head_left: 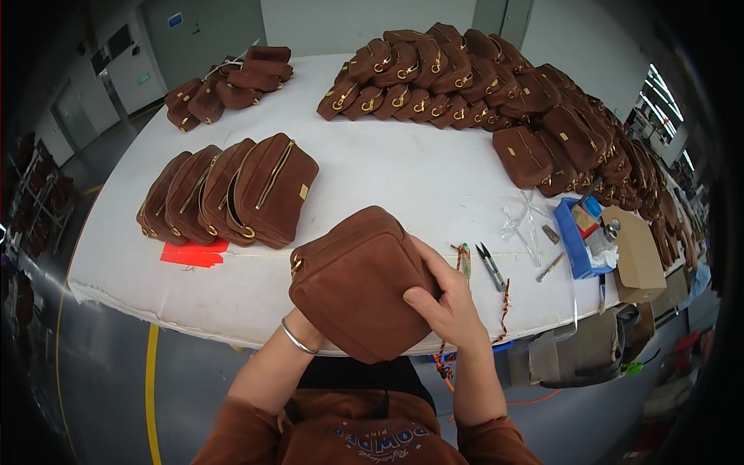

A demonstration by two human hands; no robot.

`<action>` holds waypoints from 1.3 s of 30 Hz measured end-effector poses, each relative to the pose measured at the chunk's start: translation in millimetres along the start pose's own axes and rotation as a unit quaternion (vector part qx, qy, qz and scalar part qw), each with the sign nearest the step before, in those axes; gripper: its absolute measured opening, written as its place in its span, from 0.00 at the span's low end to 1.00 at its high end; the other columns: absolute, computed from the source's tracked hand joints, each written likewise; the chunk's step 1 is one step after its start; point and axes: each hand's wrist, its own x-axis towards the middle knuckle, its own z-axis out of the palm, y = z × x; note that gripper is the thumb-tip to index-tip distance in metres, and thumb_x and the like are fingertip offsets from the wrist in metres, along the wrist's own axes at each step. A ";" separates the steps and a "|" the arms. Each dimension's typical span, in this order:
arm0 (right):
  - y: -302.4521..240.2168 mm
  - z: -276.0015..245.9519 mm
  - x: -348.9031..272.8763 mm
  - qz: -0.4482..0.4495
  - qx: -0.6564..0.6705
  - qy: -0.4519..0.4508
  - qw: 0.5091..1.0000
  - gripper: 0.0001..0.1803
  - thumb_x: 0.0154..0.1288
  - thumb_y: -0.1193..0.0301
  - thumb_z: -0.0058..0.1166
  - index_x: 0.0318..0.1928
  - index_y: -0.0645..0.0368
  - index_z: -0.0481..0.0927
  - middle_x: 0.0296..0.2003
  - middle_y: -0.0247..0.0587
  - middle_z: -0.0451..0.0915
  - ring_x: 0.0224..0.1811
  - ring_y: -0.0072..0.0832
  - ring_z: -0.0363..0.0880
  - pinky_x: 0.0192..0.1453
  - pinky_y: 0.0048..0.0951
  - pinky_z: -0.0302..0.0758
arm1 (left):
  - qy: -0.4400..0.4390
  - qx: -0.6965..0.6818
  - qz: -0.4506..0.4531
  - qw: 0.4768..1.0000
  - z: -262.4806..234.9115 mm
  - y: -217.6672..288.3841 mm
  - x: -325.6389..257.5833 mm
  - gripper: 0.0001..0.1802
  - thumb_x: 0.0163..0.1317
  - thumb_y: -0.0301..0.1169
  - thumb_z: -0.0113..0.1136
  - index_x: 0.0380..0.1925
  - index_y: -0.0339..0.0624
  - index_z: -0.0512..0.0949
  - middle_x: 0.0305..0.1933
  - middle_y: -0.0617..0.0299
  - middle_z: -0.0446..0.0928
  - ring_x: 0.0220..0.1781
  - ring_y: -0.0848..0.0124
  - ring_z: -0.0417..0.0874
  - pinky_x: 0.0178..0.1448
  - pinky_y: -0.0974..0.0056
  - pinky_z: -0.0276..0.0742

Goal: Trim loose threads and inspect the zippers and interiors of finished leather pouches.

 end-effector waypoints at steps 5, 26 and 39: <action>3.8 12.4 -4.9 0.052 0.010 0.022 0.998 0.33 0.68 0.65 0.58 0.68 0.68 0.64 0.60 0.57 0.74 0.63 0.37 0.74 0.67 0.33 0.67 | 0.047 -0.011 -0.051 0.998 -13.9 -8.3 0.4 0.27 0.75 0.43 0.44 0.69 0.42 0.61 0.68 0.53 0.67 0.69 0.63 0.70 0.66 0.60 0.76; 18.3 3.3 12.9 -0.007 0.083 0.043 0.996 0.24 0.79 0.62 0.33 0.55 0.69 0.76 0.57 0.49 0.76 0.61 0.34 0.73 0.67 0.33 0.65 | -0.027 0.213 -0.030 0.976 11.7 -25.1 -2.4 0.27 0.71 0.37 0.52 0.67 0.40 0.64 0.66 0.56 0.69 0.67 0.65 0.72 0.67 0.62 0.73; 35.7 4.0 3.0 0.044 0.137 0.062 0.988 0.25 0.81 0.60 0.29 0.58 0.68 0.73 0.55 0.46 0.78 0.57 0.30 0.75 0.65 0.30 0.68 | -0.006 0.146 -0.029 0.989 2.7 -44.1 -2.2 0.21 0.76 0.35 0.43 0.66 0.41 0.64 0.65 0.58 0.70 0.64 0.68 0.74 0.63 0.64 0.76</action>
